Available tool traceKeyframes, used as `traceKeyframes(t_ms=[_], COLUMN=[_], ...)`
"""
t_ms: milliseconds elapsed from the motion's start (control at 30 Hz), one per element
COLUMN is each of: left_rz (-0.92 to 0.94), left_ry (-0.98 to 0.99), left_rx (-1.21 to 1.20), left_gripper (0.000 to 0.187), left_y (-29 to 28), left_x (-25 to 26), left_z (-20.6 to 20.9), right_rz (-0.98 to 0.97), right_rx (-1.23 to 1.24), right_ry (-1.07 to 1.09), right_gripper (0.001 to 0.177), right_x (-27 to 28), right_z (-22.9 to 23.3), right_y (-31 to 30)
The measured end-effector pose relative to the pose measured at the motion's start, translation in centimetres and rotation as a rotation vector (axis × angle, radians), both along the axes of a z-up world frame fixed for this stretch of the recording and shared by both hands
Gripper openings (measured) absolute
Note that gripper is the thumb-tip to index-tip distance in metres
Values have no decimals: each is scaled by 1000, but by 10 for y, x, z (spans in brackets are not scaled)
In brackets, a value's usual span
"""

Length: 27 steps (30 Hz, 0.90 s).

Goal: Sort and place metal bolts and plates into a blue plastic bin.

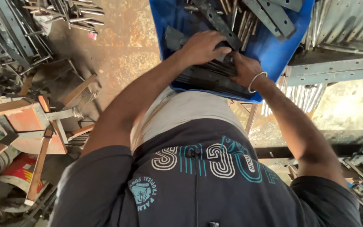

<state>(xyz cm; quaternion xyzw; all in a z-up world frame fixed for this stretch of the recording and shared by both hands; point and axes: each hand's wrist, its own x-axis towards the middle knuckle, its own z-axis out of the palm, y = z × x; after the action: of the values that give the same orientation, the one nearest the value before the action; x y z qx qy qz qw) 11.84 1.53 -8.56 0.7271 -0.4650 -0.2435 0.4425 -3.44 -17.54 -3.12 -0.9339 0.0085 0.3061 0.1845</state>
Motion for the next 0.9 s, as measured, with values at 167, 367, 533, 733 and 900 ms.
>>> traceKeyframes(t_ms=[167,367,533,733,900], left_rz=[-257,-342,-334,-325,-299], left_ry=[-41,-101,-163,-239,-327], left_rx=[430,431,395,400,331], left_gripper=[84,93,88,80,76], left_y=[-21,-15,-1,0,3], left_x=[-13,-17,-22,-27,-29], left_z=[-15,-21,-8,-17,-20], right_rz=[-7,-2,-90,-264,-263], right_rx=[-14,7,147,-189,-351], right_ry=[-2,-101,-24,-308,-267], right_gripper=[74,76,62,68,63], right_x=[-4,-14,-8,48,85], right_z=[9,24,-18,-85,-115], right_y=[-2,-3,-33,-14,5])
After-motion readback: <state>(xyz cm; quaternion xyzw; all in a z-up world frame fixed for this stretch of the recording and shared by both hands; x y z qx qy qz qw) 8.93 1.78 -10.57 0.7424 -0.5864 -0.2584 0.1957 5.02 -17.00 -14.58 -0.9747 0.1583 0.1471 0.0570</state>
